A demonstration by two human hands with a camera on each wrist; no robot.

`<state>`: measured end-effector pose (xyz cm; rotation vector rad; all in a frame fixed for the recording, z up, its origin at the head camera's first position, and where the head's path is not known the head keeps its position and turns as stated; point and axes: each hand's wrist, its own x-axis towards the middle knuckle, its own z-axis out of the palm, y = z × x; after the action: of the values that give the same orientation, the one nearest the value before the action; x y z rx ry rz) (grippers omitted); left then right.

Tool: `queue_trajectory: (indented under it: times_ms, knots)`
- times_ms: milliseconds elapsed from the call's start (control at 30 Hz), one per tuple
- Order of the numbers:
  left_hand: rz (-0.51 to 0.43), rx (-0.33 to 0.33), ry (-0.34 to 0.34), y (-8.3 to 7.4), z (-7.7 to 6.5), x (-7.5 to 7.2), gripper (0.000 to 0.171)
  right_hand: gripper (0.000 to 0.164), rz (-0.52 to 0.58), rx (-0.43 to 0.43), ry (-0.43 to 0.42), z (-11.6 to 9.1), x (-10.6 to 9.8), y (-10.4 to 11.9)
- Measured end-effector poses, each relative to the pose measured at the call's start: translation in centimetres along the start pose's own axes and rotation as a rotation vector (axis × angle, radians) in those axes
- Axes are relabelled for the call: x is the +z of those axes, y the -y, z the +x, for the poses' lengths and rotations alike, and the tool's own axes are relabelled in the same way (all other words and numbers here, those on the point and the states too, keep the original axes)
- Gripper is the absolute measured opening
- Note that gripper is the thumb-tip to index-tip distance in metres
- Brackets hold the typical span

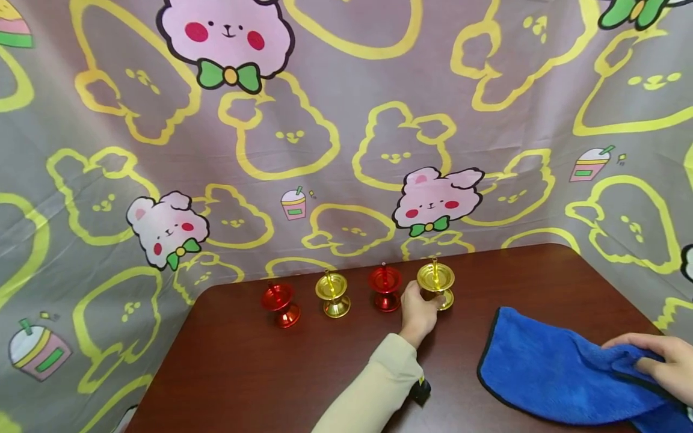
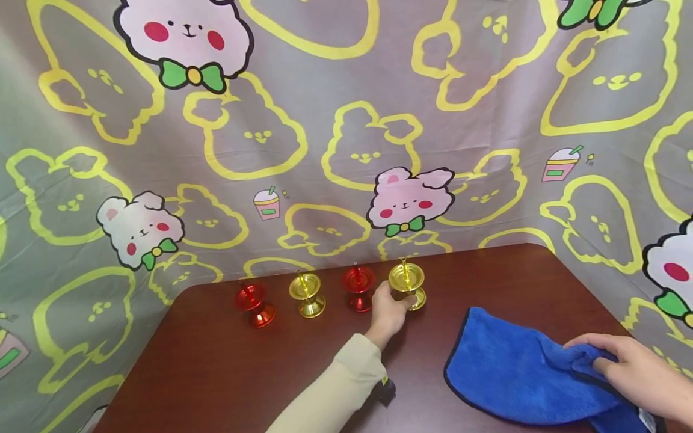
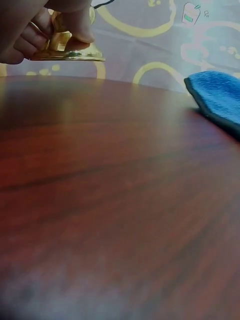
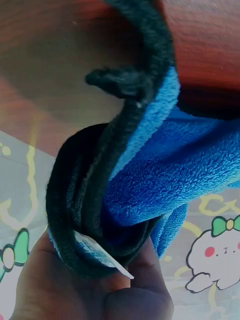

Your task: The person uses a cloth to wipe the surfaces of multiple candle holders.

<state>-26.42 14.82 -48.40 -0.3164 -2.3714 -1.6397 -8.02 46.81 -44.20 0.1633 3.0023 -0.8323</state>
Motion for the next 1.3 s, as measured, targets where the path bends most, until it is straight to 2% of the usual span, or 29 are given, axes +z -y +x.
queue_trajectory:
  times_ms: [67, 233, 367, 500, 633, 700, 800, 933, 1067, 1133, 1200, 1300]
  knots:
    - [0.019, -0.011, -0.004, 0.1, 0.2, 0.1, 0.029, 0.029, 0.010, -0.014, -0.020, -0.2, 0.3, -0.3]
    - [0.065, -0.017, -0.014, 0.2, 0.4, 0.3, 0.027, 0.033, 0.032, -0.102, -0.155, -0.5, 1.1, -0.6]
    - [0.076, -0.008, -0.029, 0.3, 0.4, 0.6, 0.026, 0.040, 0.034, -0.137, -0.218, -0.6, 1.2, -0.6]
    - [0.101, -0.015, -0.047, 0.3, 0.1, 0.8, 0.026, 0.046, 0.005, -0.124, -0.220, -0.5, 1.1, -0.3]
    - [0.119, -0.016, -0.061, 0.4, 0.0, 1.0, 0.025, 0.047, -0.008, -0.101, -0.171, -0.5, 1.0, -0.1]
    - [0.120, -0.025, -0.063, 0.6, 0.0, 1.0, 0.025, 0.046, -0.007, -0.094, -0.149, -0.5, 0.9, 0.0]
    - [0.143, -0.038, -0.064, 0.7, 0.1, 1.0, 0.024, 0.046, -0.005, -0.105, -0.159, -0.5, 1.0, 0.1]
    - [0.179, -0.029, -0.056, 0.7, 0.3, 0.9, 0.024, 0.047, -0.011, -0.099, -0.133, -0.4, 0.9, 0.3]
    - [0.177, -0.042, -0.004, 0.7, 0.4, 0.4, 0.022, 0.047, -0.045, -0.066, -0.078, 0.0, 0.7, 0.4]
    - [0.177, -0.047, 0.039, 0.6, 0.2, 0.0, 0.022, 0.047, -0.057, -0.059, -0.078, 0.1, 0.7, 0.4]
    - [0.180, -0.059, 0.088, 0.6, -0.1, -0.8, 0.027, 0.047, -0.055, -0.065, -0.095, 0.4, 0.9, 0.5]
    - [0.190, -0.058, 0.169, 0.6, -0.8, -2.3, 0.042, 0.048, -0.011, -0.109, -0.188, 0.7, 1.6, 0.6]
